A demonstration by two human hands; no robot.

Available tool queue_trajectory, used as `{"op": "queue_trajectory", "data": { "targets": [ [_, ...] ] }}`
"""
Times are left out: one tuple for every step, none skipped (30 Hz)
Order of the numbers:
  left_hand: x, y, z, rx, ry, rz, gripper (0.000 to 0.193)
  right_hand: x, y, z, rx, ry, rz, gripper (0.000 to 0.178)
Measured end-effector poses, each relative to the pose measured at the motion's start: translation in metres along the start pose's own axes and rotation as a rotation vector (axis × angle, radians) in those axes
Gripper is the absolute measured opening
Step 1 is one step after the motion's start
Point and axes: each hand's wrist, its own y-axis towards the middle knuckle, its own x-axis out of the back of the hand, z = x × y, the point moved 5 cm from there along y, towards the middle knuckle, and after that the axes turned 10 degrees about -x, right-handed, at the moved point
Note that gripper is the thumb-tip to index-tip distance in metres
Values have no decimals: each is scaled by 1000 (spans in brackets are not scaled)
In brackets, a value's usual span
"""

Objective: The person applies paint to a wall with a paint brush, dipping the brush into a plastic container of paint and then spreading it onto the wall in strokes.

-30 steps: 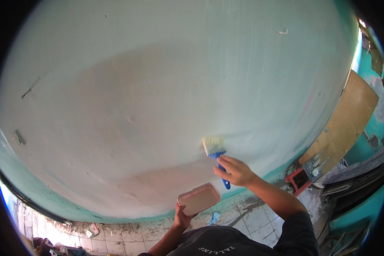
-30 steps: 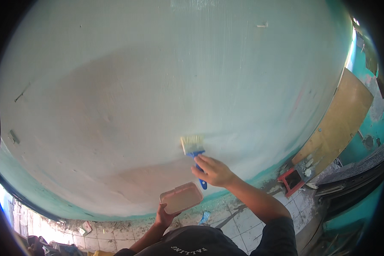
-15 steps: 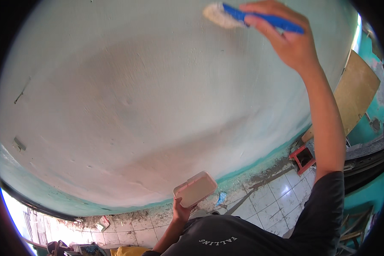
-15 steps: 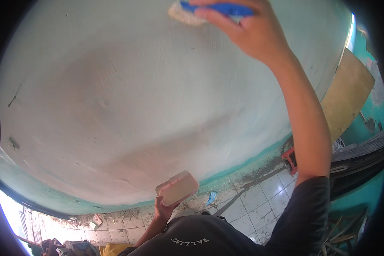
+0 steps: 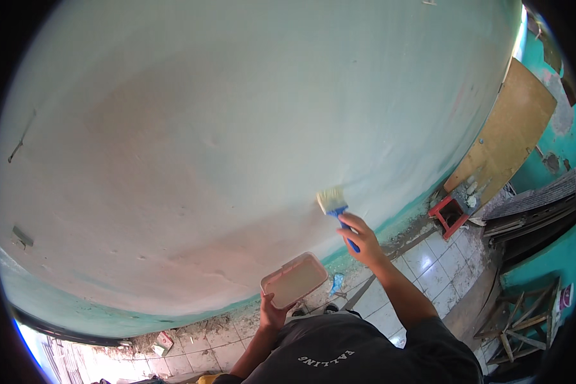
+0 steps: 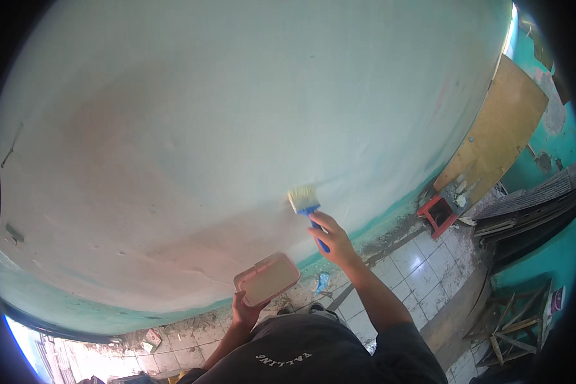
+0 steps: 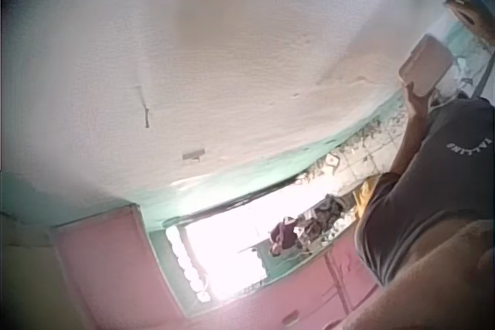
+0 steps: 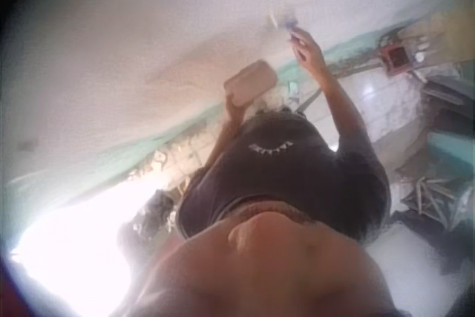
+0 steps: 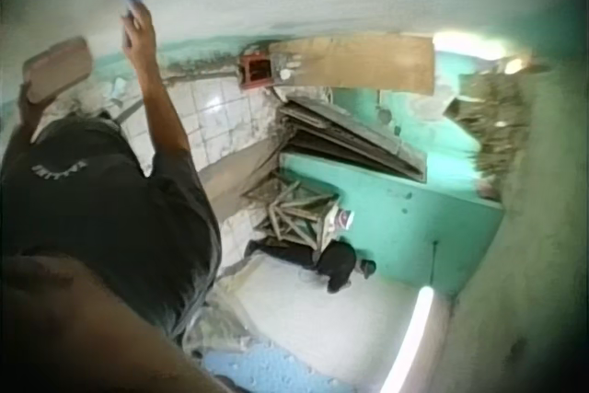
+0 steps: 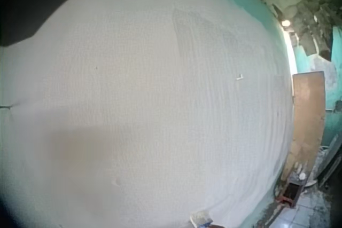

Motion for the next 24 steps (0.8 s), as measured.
{"op": "queue_trajectory", "data": {
  "targets": [
    [4, -1, -2, 4, -10, 6, 66, -9, -18, -9, -49, 4, 118, 28],
    [10, -1, -4, 6, -20, 10, 66, -15, -27, -13, -96, 11, 236, 26],
    [18, -1, -5, 9, -19, 10, 66, -14, -31, -18, -100, 10, 236, 26],
    [27, -1, -5, 5, -43, 14, 63, -19, -32, -28, -235, 16, 395, 24],
    [31, 1, -6, 3, -68, 23, 60, -23, -28, -33, -372, 17, 548, 23],
    [36, 0, -7, 14, -66, 30, 60, -17, -17, -31, -267, -13, 537, 23],
    [37, 0, -10, 26, -72, 33, 60, -7, 5, -22, -157, -39, 529, 22],
    [38, 0, -12, 39, -77, 36, 60, 6, 28, -19, -111, -82, 487, 23],
    [42, 1, -11, 47, -75, 35, 60, 21, 53, -14, -118, -79, 474, 25],
    [48, 1, -9, 44, -65, 15, 60, 39, 80, -2, -206, -69, 473, 26],
    [55, 1, -8, 41, -55, -5, 61, 60, 107, 14, -125, -79, 428, 27],
    [60, 1, -7, 49, -41, -24, 61, 79, 132, 26, -141, -74, 394, 25],
    [64, 1, -5, 52, -61, -30, 61, 99, 154, 43, -69, -53, 300, 23],
    [68, -1, -5, 53, -81, -37, 62, 117, 175, 62, 14, -64, 206, 21],
    [67, -1, -5, 61, -80, -43, 62, 133, 188, 76, 24, -82, 111, 22],
    [61, 0, -6, 58, -76, -14, 63, 135, 192, 78, 15, -82, 114, 22],
    [56, 1, -7, 54, -72, 12, 63, 143, 195, 82, 72, -60, -56, 23],
    [52, -1, -6, 59, -70, 4, 63, 151, 193, 84, 129, -34, -225, 25],
    [44, -1, -7, 49, -84, 21, 64, 145, 186, 78, 172, -79, -230, 27],
    [40, 1, -8, 33, -98, 32, 64, 131, 176, 66, 161, -74, -230, 27],
    [38, 4, -6, 31, -98, 24, 64, 115, 160, 55, 150, -70, -230, 28],
    [35, 5, -4, 17, -99, 26, 64, 100, 138, 40, 85, -13, -221, 27],
    [33, 3, -1, 3, -101, 19, 65, 82, 115, 26, 33, 47, -218, 25],
    [24, -1, 2, 5, -104, 7, 65, 66, 86, 13, -35, 94, -208, 23]
  ]
}}
